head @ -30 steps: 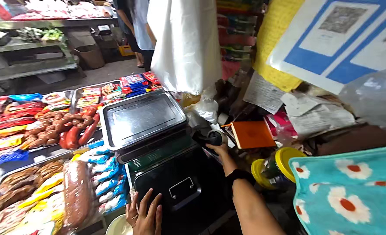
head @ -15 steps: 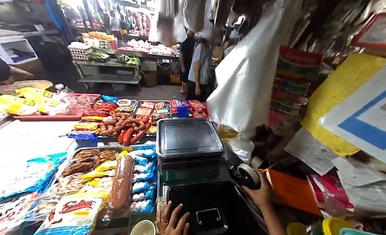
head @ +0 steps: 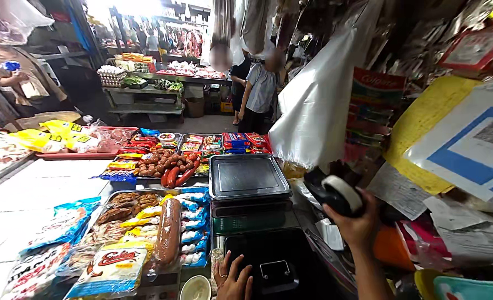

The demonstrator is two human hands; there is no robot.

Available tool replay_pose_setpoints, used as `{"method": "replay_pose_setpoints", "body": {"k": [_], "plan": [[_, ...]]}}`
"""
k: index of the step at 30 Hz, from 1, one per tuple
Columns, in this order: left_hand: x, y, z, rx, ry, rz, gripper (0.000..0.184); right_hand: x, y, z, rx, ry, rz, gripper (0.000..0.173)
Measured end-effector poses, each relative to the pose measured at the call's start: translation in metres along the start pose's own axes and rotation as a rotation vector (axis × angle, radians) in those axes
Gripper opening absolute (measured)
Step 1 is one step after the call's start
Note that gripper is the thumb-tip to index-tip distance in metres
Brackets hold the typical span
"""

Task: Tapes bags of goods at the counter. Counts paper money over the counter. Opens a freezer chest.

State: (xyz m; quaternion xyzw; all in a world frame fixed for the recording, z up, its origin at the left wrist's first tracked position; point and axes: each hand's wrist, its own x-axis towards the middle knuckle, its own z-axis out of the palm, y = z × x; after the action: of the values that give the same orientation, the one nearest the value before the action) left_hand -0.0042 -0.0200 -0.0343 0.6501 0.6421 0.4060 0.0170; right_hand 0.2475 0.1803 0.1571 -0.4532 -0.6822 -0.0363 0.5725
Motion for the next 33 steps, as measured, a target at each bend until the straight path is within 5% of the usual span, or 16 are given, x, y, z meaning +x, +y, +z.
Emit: {"method": "replay_pose_setpoints", "body": {"k": [6,10,22,33], "plan": [[-0.002,-0.002,0.001,0.028,0.014,0.004,0.036,0.059,-0.063,0.115,0.475,-0.062,0.456,0.106],[-0.002,-0.001,0.001,0.019,0.004,-0.013,0.037,0.076,-0.092,0.177,0.345,-0.253,0.632,0.106],[0.001,0.004,-0.007,0.012,-0.06,-0.04,0.035,0.067,-0.12,0.2,0.108,-0.45,0.557,0.099],[0.004,0.007,-0.007,-0.036,-0.054,-0.045,0.031,0.045,-0.063,0.171,0.296,-0.255,0.319,0.104]]}}
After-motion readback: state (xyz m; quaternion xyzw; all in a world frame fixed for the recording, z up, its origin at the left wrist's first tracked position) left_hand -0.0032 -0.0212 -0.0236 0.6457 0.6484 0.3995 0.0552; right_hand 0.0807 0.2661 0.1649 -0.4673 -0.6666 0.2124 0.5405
